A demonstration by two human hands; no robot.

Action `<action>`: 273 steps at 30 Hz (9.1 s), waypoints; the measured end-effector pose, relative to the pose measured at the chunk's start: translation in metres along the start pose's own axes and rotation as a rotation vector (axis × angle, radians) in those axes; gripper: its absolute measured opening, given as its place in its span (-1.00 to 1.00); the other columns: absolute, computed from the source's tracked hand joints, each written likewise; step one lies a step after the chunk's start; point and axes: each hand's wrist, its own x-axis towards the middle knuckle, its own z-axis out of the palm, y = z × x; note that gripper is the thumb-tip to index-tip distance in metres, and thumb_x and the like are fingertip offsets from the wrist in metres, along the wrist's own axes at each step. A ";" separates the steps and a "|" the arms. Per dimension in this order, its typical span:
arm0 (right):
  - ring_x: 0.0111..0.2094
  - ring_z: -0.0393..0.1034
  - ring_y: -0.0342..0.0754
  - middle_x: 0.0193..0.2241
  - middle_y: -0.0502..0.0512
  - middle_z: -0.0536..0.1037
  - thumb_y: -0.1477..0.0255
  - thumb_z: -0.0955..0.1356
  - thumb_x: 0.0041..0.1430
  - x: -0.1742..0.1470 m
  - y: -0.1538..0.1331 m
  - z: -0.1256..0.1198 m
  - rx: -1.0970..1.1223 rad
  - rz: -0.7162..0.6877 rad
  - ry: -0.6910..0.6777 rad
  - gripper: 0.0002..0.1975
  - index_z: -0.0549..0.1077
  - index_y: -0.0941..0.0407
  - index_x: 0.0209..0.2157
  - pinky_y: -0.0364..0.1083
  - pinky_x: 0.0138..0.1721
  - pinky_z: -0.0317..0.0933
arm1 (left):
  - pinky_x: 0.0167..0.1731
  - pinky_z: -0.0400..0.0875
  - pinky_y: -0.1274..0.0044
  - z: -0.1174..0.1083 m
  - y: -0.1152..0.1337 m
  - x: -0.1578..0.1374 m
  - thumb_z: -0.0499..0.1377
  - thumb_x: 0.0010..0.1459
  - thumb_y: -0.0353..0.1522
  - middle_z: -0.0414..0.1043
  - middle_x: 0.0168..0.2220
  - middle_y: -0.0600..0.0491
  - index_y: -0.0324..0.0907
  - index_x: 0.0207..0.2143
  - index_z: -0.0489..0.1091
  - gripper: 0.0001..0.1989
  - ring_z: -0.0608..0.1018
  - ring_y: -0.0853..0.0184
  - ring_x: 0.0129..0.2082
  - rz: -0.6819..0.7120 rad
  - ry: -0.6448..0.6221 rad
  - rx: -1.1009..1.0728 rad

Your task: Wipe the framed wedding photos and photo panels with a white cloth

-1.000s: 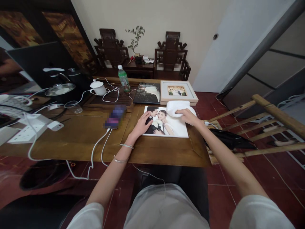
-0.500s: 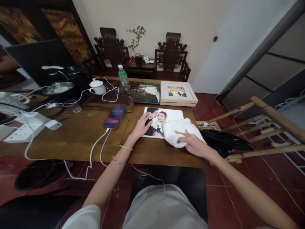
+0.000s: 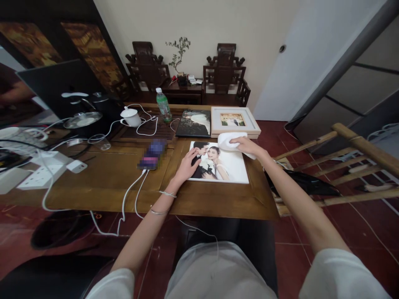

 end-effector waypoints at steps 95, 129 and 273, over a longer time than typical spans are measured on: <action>-0.05 0.40 0.11 -0.07 0.17 0.54 0.69 0.21 -0.07 0.044 -0.083 0.053 -0.050 0.003 -0.032 -0.50 0.50 0.13 -0.10 0.02 0.02 0.16 | 0.27 0.01 0.25 0.004 -0.010 0.004 -0.13 0.28 -0.37 0.14 0.25 -0.13 -0.26 0.18 0.19 -0.55 0.14 0.21 0.29 0.057 -0.048 0.022; 0.30 -0.10 0.11 0.06 0.26 0.42 0.79 0.14 -0.13 -0.038 -0.138 0.077 -0.154 -0.370 -0.241 -0.40 0.43 0.12 -0.06 0.41 0.16 -0.22 | 0.26 0.02 0.33 -0.012 0.019 0.005 -0.28 0.34 -0.11 0.20 0.22 -0.16 -0.33 0.18 0.22 -0.38 0.20 0.24 0.26 -0.039 0.223 -0.218; -0.03 0.41 0.11 -0.10 0.10 0.57 0.68 0.17 -0.15 0.024 -0.055 0.030 0.073 -0.036 0.046 -0.49 0.56 0.15 -0.20 -0.02 0.03 0.18 | 0.24 0.08 0.26 -0.003 0.006 0.002 -0.03 0.28 -0.30 0.19 0.23 -0.17 -0.26 0.13 0.25 -0.58 0.20 0.20 0.26 0.081 -0.057 0.001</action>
